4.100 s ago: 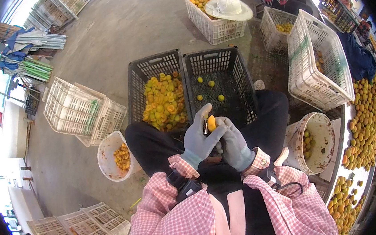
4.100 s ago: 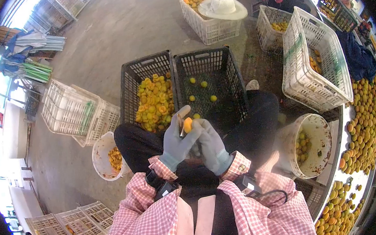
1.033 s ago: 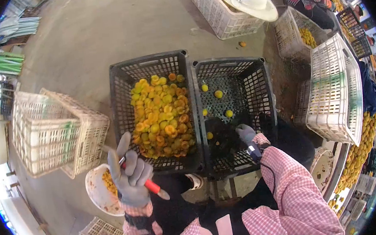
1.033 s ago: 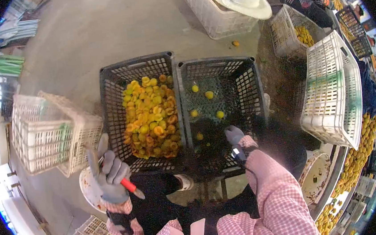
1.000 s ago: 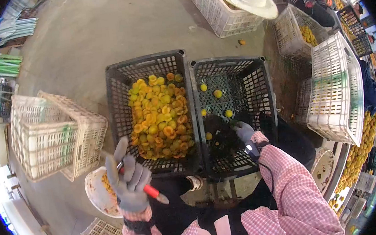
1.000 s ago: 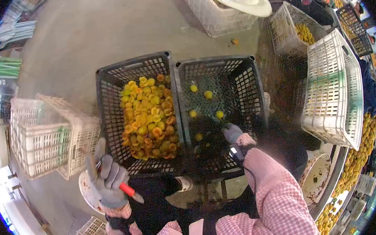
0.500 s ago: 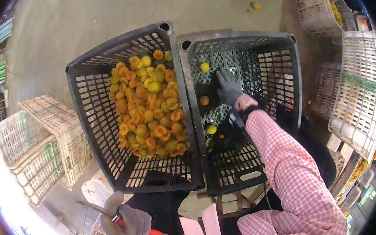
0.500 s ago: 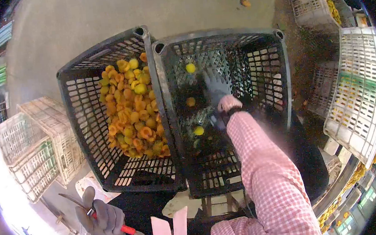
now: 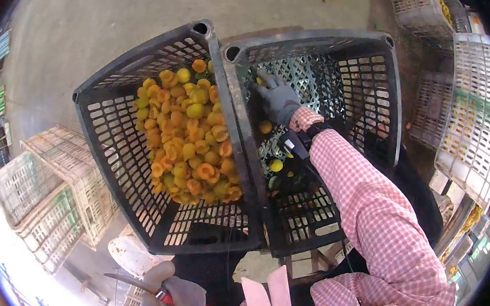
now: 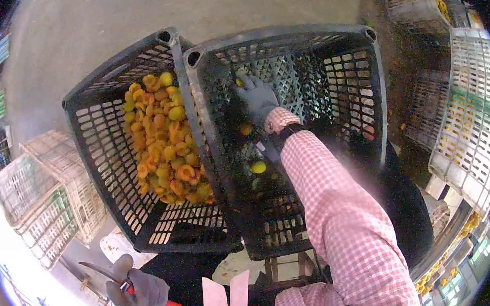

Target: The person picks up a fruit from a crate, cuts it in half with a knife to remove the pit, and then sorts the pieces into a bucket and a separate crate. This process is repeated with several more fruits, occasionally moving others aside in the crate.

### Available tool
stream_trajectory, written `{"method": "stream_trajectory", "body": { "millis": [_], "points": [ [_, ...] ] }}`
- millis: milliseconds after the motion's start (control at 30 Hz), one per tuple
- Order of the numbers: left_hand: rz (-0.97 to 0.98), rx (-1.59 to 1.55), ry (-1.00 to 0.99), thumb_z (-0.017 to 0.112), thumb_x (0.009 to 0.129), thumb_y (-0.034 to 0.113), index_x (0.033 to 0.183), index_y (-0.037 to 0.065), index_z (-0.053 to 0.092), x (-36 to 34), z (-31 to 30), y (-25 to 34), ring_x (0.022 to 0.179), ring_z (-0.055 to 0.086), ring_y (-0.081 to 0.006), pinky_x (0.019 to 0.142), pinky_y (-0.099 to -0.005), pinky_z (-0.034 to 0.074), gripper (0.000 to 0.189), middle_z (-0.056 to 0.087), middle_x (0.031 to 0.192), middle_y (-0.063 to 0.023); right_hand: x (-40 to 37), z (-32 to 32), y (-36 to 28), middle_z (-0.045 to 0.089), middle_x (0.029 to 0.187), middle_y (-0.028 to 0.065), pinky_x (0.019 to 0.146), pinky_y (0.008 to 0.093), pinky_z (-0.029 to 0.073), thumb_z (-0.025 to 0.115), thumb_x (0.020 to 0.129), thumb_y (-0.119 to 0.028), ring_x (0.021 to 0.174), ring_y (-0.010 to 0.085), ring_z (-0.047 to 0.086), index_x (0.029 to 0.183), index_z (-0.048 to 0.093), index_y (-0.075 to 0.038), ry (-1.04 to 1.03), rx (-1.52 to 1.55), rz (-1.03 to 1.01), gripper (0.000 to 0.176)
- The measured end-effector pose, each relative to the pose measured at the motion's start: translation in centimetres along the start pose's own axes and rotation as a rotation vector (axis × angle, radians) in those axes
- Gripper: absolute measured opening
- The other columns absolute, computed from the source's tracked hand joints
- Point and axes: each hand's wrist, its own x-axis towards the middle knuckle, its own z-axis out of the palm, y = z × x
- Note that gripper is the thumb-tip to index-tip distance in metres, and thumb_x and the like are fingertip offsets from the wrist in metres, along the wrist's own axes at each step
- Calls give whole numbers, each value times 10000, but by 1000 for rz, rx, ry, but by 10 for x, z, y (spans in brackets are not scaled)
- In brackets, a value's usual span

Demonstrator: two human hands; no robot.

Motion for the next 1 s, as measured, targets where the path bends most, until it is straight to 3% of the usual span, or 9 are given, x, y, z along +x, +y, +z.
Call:
{"method": "stream_trajectory", "body": {
  "millis": [100,167,300,333,367,500,567,667,1000],
  "points": [
    [38,-94,-82,411,948,535,1155,135,371,3,3,0,271,350,-89,271,-236,298,453,393,419,36,-5,54,18,477,1342,102,954,440,434,598,759,-126,1208,367,453,1184,591,-152,-192,108,220,425],
    [36,-54,-71,412,945,541,1157,121,371,1,7,-1,278,362,-89,277,-236,311,472,406,428,32,-35,27,5,492,1315,98,929,420,453,603,773,-138,1180,359,471,1156,612,-165,-392,7,-40,384],
    [54,38,-114,402,941,557,1182,93,378,-1,6,-2,298,386,-90,288,-242,331,524,442,458,15,-71,17,16,567,1221,107,920,365,463,631,782,-133,1061,342,557,1165,608,-149,-240,222,-170,384],
    [50,39,-121,402,941,557,1182,93,378,-4,5,-4,298,386,-90,288,-242,331,524,442,458,15,-76,10,18,611,1136,84,889,342,474,607,819,-118,979,298,591,1147,608,-115,-67,481,-111,328],
    [80,83,-34,391,948,548,1221,80,382,-9,4,-8,301,382,-87,289,-243,331,542,443,463,8,-83,0,22,615,1063,71,830,349,491,568,856,-118,941,251,588,1127,610,-87,-308,984,455,276],
    [111,-25,-106,359,977,496,1352,11,350,-8,4,-7,299,345,-82,292,-244,333,614,409,456,4,-128,-47,50,600,958,76,721,334,496,488,924,-246,850,210,579,972,581,-64,28,2043,885,210],
    [111,-62,-215,348,986,475,1374,-15,319,-5,3,-5,291,319,-77,285,-242,330,626,388,449,6,-162,-65,59,620,1025,97,673,301,525,483,950,-303,844,195,612,1000,581,-57,109,2216,780,270],
    [124,-74,-305,332,998,446,1398,-52,274,-5,7,-6,273,274,-69,267,-235,318,641,360,438,9,-202,-45,76,606,1067,97,666,298,529,467,960,-345,887,204,599,1079,567,-54,232,2159,954,331],
    [119,-13,-207,308,1000,453,1398,-62,257,-7,7,-9,281,324,-71,295,-245,369,653,375,415,1,-174,-26,18,591,1172,112,806,373,530,501,947,-297,1035,279,584,1218,535,-48,7,2499,772,371]
  ]
}}
